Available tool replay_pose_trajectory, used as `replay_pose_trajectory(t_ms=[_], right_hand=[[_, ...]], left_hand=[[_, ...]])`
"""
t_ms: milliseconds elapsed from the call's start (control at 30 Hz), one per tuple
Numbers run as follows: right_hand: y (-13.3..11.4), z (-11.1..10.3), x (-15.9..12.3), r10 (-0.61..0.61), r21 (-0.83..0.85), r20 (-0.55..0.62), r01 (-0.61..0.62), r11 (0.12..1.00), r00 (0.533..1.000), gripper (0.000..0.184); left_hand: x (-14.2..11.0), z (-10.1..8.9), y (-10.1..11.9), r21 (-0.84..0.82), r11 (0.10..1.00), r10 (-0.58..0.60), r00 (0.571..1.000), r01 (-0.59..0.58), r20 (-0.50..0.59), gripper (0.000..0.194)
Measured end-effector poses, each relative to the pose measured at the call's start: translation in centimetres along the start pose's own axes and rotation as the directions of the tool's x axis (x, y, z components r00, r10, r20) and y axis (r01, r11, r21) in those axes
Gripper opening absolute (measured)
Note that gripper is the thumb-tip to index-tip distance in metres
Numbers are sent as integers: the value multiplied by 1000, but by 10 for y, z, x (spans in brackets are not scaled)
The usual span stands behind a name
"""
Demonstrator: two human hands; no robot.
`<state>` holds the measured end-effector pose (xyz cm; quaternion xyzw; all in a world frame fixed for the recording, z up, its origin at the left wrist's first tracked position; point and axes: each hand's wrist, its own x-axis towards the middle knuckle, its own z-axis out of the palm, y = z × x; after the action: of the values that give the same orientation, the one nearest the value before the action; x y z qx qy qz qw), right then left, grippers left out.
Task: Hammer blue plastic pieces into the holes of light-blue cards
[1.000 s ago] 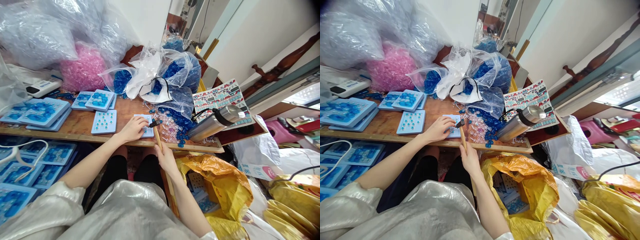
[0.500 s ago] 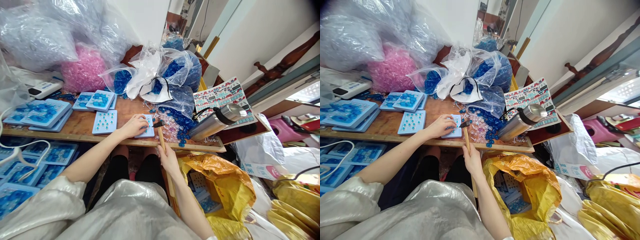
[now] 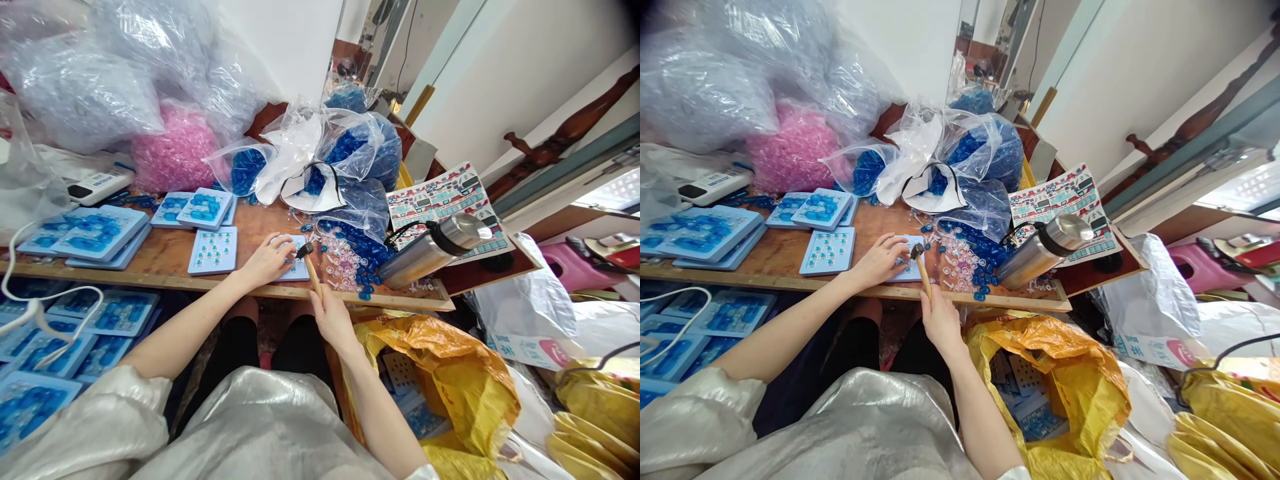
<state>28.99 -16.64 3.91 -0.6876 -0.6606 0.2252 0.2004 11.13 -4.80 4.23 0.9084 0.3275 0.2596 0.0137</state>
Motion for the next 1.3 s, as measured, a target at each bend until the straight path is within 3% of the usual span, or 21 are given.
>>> replay_pose_trajectory(t_ms=[200, 400, 533, 633, 800, 1000, 1167, 1300], right_hand=[[10, -5, -3, -23, 229, -134, 54, 972, 991, 36], [24, -10, 10, 47, 409, -125, 8, 913, 991, 40], [30, -7, 22, 94, 575, -101, -19, 818, 990, 46], [33, -3, 25, 124, 679, -114, -14, 734, 986, 47], [38, 2, 23, 104, 717, -100, -1, 697, 989, 44], [40, 4, 25, 107, 691, -107, -4, 723, 988, 43], [38, 5, 26, 134, 674, -138, -6, 738, 981, 42], [41, 5, 27, 131, 685, -116, -16, 728, 985, 44]], left_hand=[[-15, 5, 7, -32, 999, -40, 999, 39, -25, 27], [-14, 2, 12, -56, 995, -76, 997, 77, 21, 28], [-2, -2, -16, -176, 963, -222, 971, 205, -87, 33], [16, 2, -44, -194, 934, -323, 943, 302, -87, 34], [63, 27, -79, -93, 956, -279, 960, 277, -13, 37], [103, 48, -96, 60, 972, -230, 968, 225, 97, 28], [88, 37, -95, 27, 956, -292, 951, 291, 102, 34], [54, 13, -78, -147, 868, -478, 878, 475, 19, 27]])
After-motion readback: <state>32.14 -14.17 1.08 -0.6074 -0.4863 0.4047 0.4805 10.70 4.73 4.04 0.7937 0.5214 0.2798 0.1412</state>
